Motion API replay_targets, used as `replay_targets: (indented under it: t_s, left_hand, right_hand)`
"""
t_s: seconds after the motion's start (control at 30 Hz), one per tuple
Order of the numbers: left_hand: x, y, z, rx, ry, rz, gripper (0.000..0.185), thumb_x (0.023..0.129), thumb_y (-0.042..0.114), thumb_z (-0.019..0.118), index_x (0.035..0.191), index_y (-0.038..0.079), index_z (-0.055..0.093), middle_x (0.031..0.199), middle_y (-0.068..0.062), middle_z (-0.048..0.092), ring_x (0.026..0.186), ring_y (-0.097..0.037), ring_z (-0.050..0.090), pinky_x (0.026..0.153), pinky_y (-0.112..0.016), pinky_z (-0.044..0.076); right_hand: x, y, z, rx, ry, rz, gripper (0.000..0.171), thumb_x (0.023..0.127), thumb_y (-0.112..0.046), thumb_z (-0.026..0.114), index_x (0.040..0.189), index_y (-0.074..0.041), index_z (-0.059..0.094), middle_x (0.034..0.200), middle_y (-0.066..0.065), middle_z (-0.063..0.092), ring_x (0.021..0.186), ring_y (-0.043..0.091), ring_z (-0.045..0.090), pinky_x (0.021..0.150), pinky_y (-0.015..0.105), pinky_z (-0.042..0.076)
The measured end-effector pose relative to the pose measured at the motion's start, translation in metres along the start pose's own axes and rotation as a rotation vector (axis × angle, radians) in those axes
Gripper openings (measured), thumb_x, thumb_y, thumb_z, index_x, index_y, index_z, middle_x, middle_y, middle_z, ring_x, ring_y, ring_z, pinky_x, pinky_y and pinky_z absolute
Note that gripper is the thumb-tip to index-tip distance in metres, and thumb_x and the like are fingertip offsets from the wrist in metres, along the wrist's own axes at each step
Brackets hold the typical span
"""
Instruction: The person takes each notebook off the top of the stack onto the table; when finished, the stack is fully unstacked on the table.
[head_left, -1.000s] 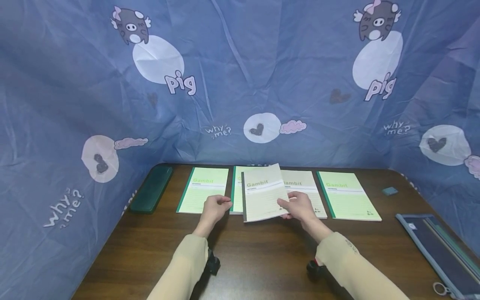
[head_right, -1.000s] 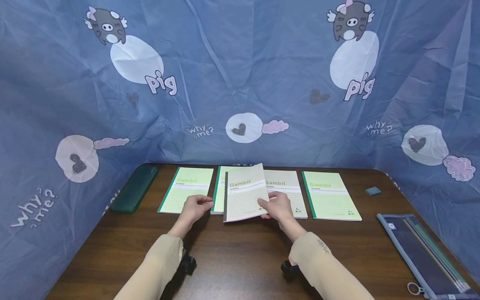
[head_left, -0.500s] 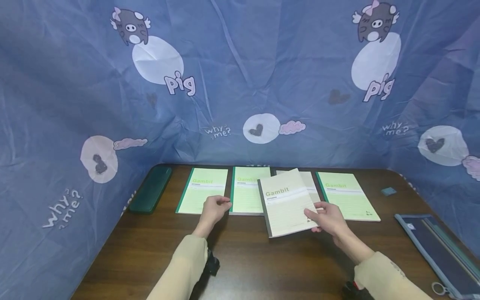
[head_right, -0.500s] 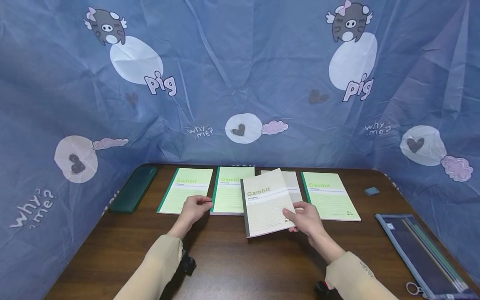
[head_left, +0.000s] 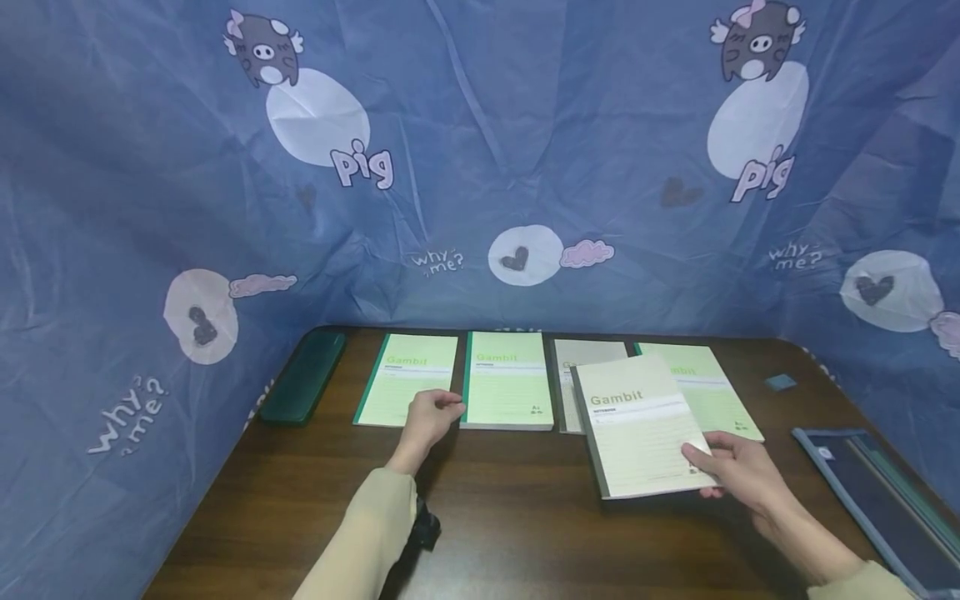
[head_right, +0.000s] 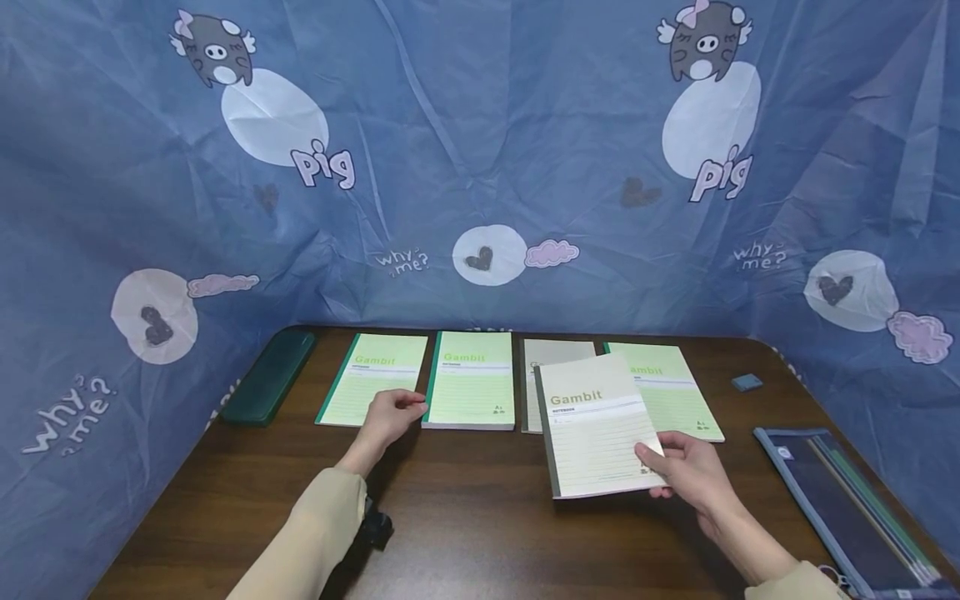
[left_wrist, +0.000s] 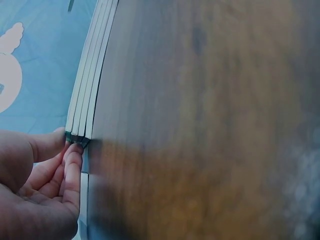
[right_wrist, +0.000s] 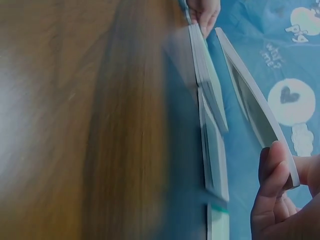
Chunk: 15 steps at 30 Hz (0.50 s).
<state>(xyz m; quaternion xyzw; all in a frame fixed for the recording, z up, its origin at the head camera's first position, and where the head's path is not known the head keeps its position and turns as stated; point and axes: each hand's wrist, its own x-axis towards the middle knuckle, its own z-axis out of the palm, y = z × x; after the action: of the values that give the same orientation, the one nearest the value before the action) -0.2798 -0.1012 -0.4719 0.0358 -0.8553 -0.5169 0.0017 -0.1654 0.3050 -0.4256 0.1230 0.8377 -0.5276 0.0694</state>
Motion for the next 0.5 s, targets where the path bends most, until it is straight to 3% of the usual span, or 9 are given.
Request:
replay_targets:
  t_s: [0.3,0.5]
  left_hand:
    - [0.0,0.001,-0.001,-0.002,-0.004,-0.01,0.019,0.094,0.012,0.068,0.108,0.001,0.073,0.107,-0.014,0.07,0.102,-0.029,0.062,0.09,-0.046,0.05]
    - [-0.001,0.001,-0.001,-0.008,0.0,-0.012,0.019,0.094,0.012,0.068,0.108,0.0,0.073,0.107,-0.014,0.07,0.1,-0.029,0.063,0.089,-0.045,0.051]
  right_hand:
    - [-0.024,0.02,-0.042,-0.046,-0.012,0.051,0.075,0.096,-0.039,0.066,0.139,0.014,0.036,0.087,0.001,0.073,0.062,0.018,0.065,0.056,0.028,0.05]
    - [-0.039,0.035,-0.068,-0.14,-0.005,0.096,0.082,0.096,-0.047,0.064,0.141,0.014,0.034,0.092,0.001,0.073,0.07,0.02,0.066,0.062,0.031,0.052]
